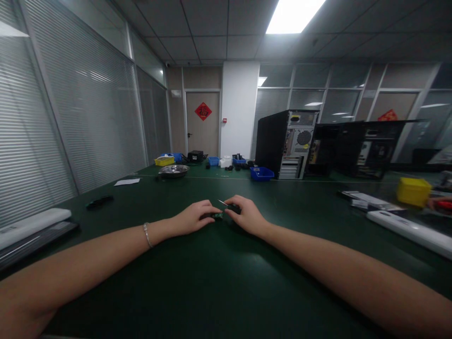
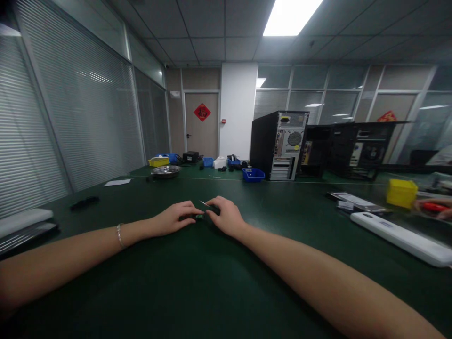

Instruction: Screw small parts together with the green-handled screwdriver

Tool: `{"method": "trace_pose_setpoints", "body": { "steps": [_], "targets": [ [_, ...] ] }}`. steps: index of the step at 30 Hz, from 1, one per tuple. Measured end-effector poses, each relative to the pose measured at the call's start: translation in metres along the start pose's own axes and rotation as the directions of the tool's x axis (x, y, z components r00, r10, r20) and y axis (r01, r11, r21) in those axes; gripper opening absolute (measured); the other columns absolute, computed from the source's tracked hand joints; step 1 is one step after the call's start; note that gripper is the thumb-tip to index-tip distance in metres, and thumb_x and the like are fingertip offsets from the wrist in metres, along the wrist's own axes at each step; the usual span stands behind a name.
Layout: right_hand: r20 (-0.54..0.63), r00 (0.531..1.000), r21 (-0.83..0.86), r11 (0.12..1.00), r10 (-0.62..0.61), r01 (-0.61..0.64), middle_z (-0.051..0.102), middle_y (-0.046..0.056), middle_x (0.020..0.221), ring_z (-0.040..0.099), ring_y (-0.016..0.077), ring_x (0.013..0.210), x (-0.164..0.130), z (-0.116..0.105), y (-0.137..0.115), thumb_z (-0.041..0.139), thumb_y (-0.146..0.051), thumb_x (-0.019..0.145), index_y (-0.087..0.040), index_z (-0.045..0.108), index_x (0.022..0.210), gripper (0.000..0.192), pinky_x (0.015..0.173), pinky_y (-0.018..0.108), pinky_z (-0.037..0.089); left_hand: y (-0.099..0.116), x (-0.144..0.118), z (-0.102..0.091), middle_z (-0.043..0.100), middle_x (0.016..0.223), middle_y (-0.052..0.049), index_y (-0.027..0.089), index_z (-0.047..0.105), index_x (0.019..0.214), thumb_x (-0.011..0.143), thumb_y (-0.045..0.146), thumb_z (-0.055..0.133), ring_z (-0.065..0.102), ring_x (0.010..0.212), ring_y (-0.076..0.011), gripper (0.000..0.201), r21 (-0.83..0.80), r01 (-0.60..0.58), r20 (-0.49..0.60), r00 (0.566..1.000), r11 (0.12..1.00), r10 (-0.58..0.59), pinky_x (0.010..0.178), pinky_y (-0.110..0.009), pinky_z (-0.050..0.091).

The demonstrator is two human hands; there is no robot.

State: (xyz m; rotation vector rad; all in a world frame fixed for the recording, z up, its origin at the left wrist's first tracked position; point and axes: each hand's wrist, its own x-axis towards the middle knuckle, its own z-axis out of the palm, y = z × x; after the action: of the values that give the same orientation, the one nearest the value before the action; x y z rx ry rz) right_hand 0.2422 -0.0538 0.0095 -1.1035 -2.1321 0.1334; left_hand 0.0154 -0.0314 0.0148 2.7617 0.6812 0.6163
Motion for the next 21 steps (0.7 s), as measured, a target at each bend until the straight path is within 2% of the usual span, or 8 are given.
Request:
{"method": "trace_pose_setpoints", "body": {
  "steps": [4, 9, 13, 18, 21],
  "targets": [
    [0.005, 1.000, 0.006, 1.000, 0.006, -0.006, 0.062, 0.005, 0.094, 0.056, 0.0182, 0.084, -0.0009, -0.0020, -0.0014, 0.058, -0.023, 0.081, -0.021, 0.064, 0.101, 0.021, 0.072, 0.030, 0.044, 0.0020, -0.0007, -0.0037, 0.051, 0.102, -0.006, 0.026, 0.046, 0.128, 0.086, 0.030, 0.050, 0.051, 0.086, -0.0177, 0.043, -0.035, 0.015, 0.077, 0.997, 0.999, -0.012, 0.075, -0.028, 0.041],
    [0.006, 1.000, 0.003, 1.000, 0.006, -0.006, 0.062, 0.005, 0.093, 0.056, 0.0179, 0.084, -0.0009, -0.0017, 0.0003, 0.058, -0.024, 0.081, -0.021, 0.064, 0.101, 0.021, 0.073, 0.030, 0.044, 0.0060, -0.0009, -0.0073, 0.051, 0.105, -0.006, 0.027, 0.043, 0.130, 0.089, 0.033, 0.043, 0.049, 0.092, -0.0202, 0.042, -0.101, 0.000, 0.157, 0.988, 0.995, 0.016, 0.081, -0.030, 0.039],
    [0.007, 1.000, 0.014, 1.000, 0.000, 0.000, 0.062, 0.005, 0.093, 0.056, 0.0177, 0.083, -0.0006, -0.0002, 0.0006, 0.059, -0.024, 0.080, -0.021, 0.064, 0.101, 0.022, 0.073, 0.030, 0.044, 0.0056, -0.0006, -0.0067, 0.052, 0.105, -0.006, 0.027, 0.044, 0.129, 0.088, 0.035, 0.044, 0.048, 0.091, -0.0208, 0.042, -0.128, 0.008, 0.167, 0.986, 0.992, 0.013, 0.081, -0.030, 0.039],
    [0.017, 1.000, 0.025, 1.000, 0.003, -0.004, 0.062, 0.005, 0.095, 0.057, 0.0178, 0.084, -0.0004, 0.0005, 0.0015, 0.058, -0.024, 0.080, -0.021, 0.064, 0.102, 0.022, 0.074, 0.031, 0.045, 0.0089, 0.0004, -0.0062, 0.051, 0.099, -0.005, 0.023, 0.051, 0.117, 0.084, 0.036, 0.051, 0.047, 0.085, -0.0187, 0.035, -0.129, 0.037, 0.157, 0.987, 0.991, -0.016, 0.075, -0.029, 0.040],
    [0.107, 0.994, 0.088, 0.996, 0.014, -0.023, 0.063, 0.005, 0.098, 0.057, 0.0183, 0.088, 0.0048, -0.0003, 0.0038, 0.059, -0.024, 0.080, -0.020, 0.064, 0.103, 0.024, 0.076, 0.031, 0.045, 0.0057, -0.0006, -0.0069, 0.050, 0.096, -0.003, 0.021, 0.051, 0.111, 0.081, 0.037, 0.056, 0.047, 0.081, -0.0166, 0.035, -0.175, 0.088, 0.138, 0.988, 0.981, -0.064, 0.071, -0.027, 0.040]
  ]
}}
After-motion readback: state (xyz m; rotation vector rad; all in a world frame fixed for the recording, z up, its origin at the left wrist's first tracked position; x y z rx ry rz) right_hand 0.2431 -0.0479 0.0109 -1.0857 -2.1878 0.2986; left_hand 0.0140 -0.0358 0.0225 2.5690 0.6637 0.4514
